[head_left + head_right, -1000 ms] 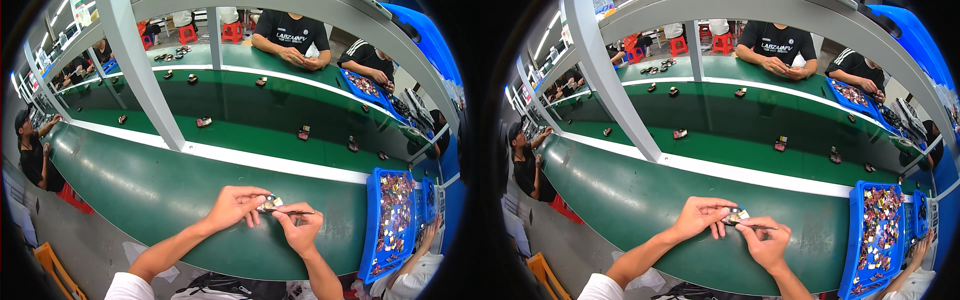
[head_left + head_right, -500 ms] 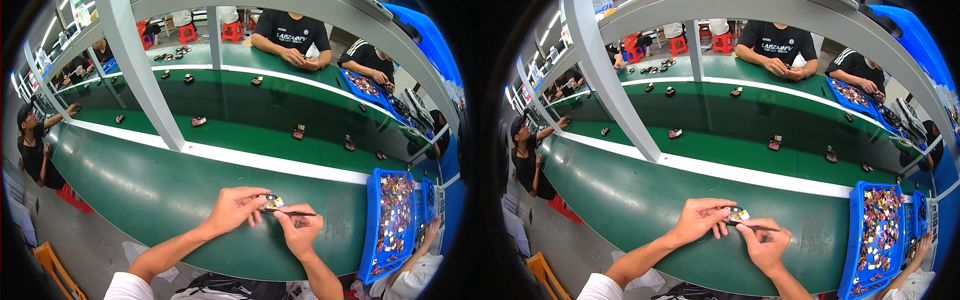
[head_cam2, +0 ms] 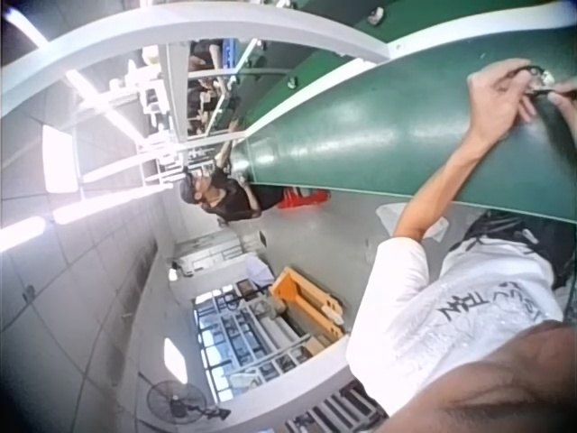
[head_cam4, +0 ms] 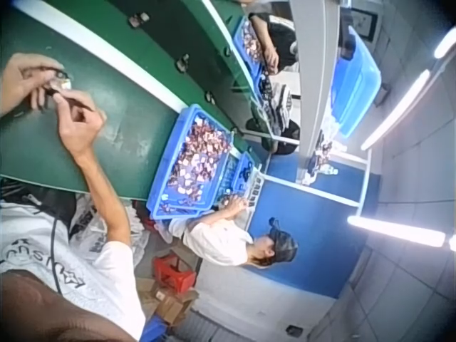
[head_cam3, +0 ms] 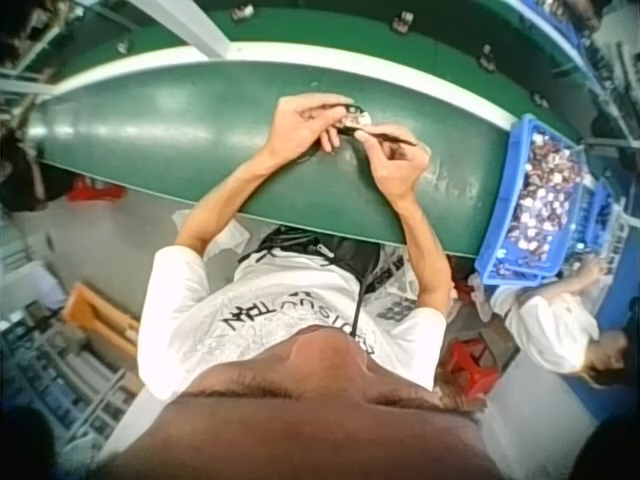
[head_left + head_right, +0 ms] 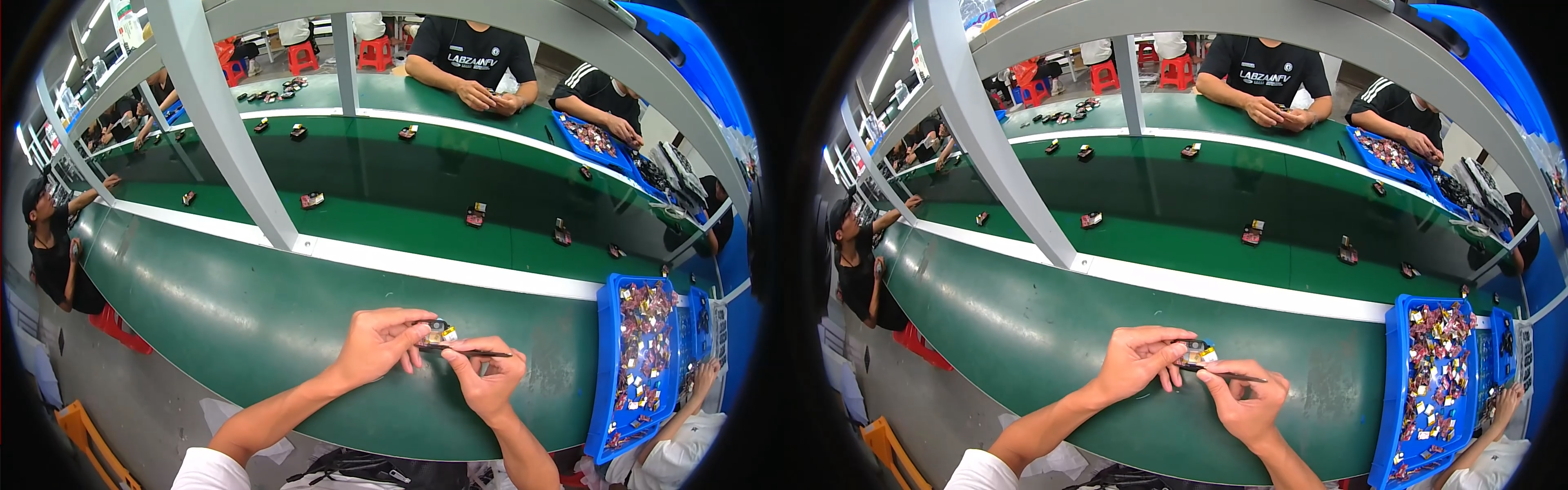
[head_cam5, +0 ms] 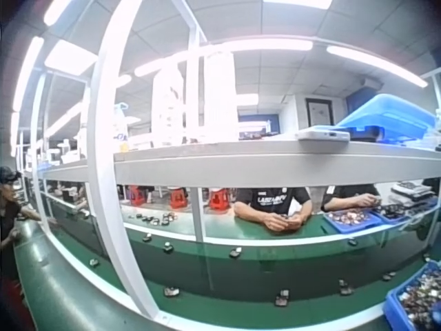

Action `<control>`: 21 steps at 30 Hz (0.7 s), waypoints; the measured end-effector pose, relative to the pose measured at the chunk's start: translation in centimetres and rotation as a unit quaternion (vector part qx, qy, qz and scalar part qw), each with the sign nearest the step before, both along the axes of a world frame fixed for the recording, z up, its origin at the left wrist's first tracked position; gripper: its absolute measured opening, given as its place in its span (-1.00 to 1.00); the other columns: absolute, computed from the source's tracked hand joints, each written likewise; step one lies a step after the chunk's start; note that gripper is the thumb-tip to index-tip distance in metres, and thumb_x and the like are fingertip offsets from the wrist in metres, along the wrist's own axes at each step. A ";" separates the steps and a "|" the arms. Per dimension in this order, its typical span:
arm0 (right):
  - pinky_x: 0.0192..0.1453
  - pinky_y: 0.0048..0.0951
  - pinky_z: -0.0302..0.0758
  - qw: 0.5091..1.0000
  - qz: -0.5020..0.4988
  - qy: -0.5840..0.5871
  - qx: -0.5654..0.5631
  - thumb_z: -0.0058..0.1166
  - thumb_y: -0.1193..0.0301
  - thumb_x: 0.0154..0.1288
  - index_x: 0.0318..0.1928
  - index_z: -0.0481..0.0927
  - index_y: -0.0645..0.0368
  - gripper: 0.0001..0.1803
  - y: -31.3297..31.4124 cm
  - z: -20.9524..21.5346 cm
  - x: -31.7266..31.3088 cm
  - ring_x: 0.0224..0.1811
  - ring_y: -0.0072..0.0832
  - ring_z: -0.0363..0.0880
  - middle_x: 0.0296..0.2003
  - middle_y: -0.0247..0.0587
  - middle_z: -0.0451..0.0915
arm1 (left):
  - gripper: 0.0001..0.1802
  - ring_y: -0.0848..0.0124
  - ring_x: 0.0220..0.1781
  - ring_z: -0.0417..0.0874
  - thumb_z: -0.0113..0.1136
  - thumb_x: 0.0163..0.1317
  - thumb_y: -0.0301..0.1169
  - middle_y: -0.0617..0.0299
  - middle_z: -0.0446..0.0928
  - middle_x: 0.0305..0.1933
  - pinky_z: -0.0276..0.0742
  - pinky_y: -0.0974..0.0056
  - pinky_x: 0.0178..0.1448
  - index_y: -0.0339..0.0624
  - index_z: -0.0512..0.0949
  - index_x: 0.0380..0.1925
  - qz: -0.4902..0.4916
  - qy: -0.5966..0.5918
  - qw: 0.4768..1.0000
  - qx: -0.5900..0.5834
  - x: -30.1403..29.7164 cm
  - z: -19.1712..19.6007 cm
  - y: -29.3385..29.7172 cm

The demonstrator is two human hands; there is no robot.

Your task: Manually assembling small electronic components on a factory production line using tweezers.

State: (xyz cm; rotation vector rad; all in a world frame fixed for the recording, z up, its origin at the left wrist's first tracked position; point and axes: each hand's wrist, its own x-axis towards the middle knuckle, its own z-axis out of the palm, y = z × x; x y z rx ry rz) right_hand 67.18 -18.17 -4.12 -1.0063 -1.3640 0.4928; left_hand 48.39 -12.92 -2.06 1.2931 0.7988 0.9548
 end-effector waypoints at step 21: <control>-0.65 -0.62 0.26 0.993 0.016 -0.097 0.072 0.45 0.65 0.01 -0.33 0.73 0.16 -0.79 0.4 0.7 -0.2 -0.77 -0.69 0.37 -0.33 -0.20 0.81 | -0.72 0.47 -0.50 0.70 0.20 0.41 -0.56 0.06 0.70 -0.38 0.63 0.42 -0.50 -0.51 0.61 0.06 0.021 0.037 0.999 0.023 0.0 0.0 0.1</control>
